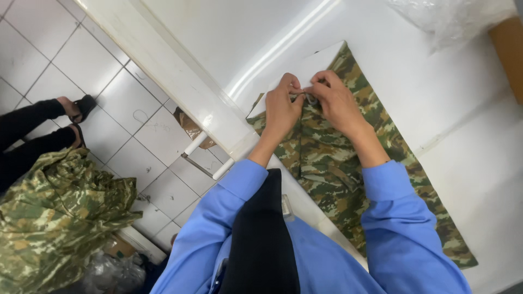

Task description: The person folds a camouflage-patterned garment on a white table using a white rectangular board as a guide. They then place the folded garment into a clear plastic bag with a yellow logo and set it aside. This process is repeated for multiple garments.

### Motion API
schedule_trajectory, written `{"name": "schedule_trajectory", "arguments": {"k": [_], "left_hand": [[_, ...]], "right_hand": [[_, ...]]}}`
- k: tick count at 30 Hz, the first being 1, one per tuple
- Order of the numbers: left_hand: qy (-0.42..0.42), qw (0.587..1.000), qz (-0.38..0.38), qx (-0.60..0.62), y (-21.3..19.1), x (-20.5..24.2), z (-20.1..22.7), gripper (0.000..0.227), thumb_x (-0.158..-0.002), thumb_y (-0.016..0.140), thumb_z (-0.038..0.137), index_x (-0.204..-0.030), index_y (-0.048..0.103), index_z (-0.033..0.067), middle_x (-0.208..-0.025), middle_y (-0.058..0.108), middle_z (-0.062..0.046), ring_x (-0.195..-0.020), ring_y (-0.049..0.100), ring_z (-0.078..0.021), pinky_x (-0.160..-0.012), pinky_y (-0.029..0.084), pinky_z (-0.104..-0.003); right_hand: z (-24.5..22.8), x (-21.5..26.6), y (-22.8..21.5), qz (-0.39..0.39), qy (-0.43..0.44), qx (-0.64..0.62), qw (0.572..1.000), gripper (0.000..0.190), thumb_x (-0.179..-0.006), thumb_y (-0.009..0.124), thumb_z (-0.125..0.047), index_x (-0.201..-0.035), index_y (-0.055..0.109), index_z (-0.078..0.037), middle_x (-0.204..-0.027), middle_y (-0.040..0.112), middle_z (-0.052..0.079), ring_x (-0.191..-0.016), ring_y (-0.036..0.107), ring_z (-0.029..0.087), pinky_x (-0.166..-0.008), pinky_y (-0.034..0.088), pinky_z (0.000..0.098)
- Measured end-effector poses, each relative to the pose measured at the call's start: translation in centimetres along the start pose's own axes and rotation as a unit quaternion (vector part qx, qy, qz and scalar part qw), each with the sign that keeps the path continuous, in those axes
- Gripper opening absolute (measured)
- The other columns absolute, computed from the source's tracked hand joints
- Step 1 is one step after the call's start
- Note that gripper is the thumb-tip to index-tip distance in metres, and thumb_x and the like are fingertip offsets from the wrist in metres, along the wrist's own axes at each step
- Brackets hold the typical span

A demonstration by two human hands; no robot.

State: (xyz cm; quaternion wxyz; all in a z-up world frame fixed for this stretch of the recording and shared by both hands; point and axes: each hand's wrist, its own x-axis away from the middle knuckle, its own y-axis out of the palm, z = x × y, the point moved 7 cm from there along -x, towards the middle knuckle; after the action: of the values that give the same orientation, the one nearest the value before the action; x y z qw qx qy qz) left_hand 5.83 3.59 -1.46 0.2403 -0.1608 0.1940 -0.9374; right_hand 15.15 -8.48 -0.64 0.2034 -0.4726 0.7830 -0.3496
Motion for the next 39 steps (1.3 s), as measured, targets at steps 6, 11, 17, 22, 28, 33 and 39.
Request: {"name": "schedule_trajectory", "arguments": {"k": [6, 11, 17, 22, 28, 33, 39], "left_hand": [[0.122, 0.972, 0.033, -0.2, 1.1, 1.0, 3.2, 0.036, -0.09, 0.06, -0.001, -0.124, 0.056, 0.0095, -0.117, 0.057, -0.016, -0.098, 0.056, -0.0343, -0.082, 0.052, -0.059], [0.277, 0.898, -0.041, -0.338, 5.9, -3.1, 7.9, 0.038, -0.108, 0.044, 0.032, -0.146, 0.05, 0.0245, -0.153, 0.04, -0.001, -0.135, 0.036, -0.0312, -0.103, 0.031, -0.062], [0.208, 0.844, -0.195, -0.455, 8.1, -4.6, 5.5, 0.071, -0.107, 0.005, 0.059, -0.169, 0.008, 0.0244, -0.177, 0.008, 0.004, -0.162, -0.004, -0.0299, -0.118, -0.015, -0.075], [0.215, 0.841, -0.162, -0.47, 8.2, -2.2, 7.2, 0.067, -0.113, 0.012, 0.055, -0.171, 0.013, 0.022, -0.177, 0.009, 0.004, -0.158, -0.009, -0.0344, -0.111, -0.018, -0.081], [0.556, 0.69, -0.236, -0.399, 16.7, 14.1, 9.9, 0.049, -0.103, 0.061, 0.057, -0.137, 0.061, 0.0218, -0.144, 0.056, -0.009, -0.13, 0.05, -0.0325, -0.109, 0.031, -0.065], [0.559, 0.754, -0.188, -0.288, 18.5, 16.8, 10.7, 0.006, -0.092, 0.063, 0.004, -0.092, 0.058, 0.0069, -0.115, 0.059, -0.011, -0.103, 0.05, -0.0331, -0.096, 0.036, -0.055], [0.521, 0.781, -0.261, -0.224, 17.4, 17.2, 12.3, 0.013, -0.092, 0.064, -0.001, -0.101, 0.057, 0.0042, -0.112, 0.062, -0.014, -0.107, 0.052, -0.0358, -0.103, 0.038, -0.053]], "right_hand": [[-3.5, 11.7, -8.5, 0.247, 0.098, -0.009, 0.964, 0.035, -0.112, 0.05, -0.004, -0.146, 0.059, -0.004, -0.146, 0.049, 0.024, -0.134, 0.051, 0.048, -0.107, 0.044, 0.057], [-0.3, 36.7, -9.4, 0.436, 0.365, 0.141, 0.81, 0.042, -0.121, 0.04, -0.026, -0.139, 0.054, 0.008, -0.136, 0.052, 0.028, -0.124, 0.054, 0.045, -0.102, 0.05, 0.0597], [3.4, 48.7, -5.1, 0.369, 0.564, 0.174, 0.718, 0.057, -0.119, 0.026, -0.047, -0.163, 0.029, -0.012, -0.167, 0.025, 0.01, -0.153, 0.016, 0.039, -0.127, 0.024, 0.0671], [3.7, 49.8, -4.1, 0.392, 0.57, 0.149, 0.707, 0.061, -0.116, 0.026, -0.049, -0.161, 0.037, -0.008, -0.166, 0.029, 0.011, -0.153, 0.018, 0.04, -0.127, 0.017, 0.0651], [-0.1, 43.2, -1.5, 0.498, 0.474, 0.215, 0.694, 0.032, -0.107, 0.053, -0.016, -0.135, 0.064, -0.007, -0.152, 0.044, 0.016, -0.14, 0.045, 0.039, -0.121, 0.02, 0.0698], [-9.6, 30.6, 2.1, 0.435, 0.185, 0.134, 0.871, 0.022, -0.089, 0.053, 0.009, -0.104, 0.069, 0.005, -0.107, 0.065, 0.019, -0.093, 0.06, 0.034, -0.078, 0.054, 0.0429], [-5.2, 31.2, 1.4, 0.444, 0.335, 0.144, 0.818, 0.029, -0.099, 0.054, 0.002, -0.126, 0.063, -0.006, -0.119, 0.059, 0.015, -0.105, 0.053, 0.037, -0.08, 0.041, 0.0464]]}}
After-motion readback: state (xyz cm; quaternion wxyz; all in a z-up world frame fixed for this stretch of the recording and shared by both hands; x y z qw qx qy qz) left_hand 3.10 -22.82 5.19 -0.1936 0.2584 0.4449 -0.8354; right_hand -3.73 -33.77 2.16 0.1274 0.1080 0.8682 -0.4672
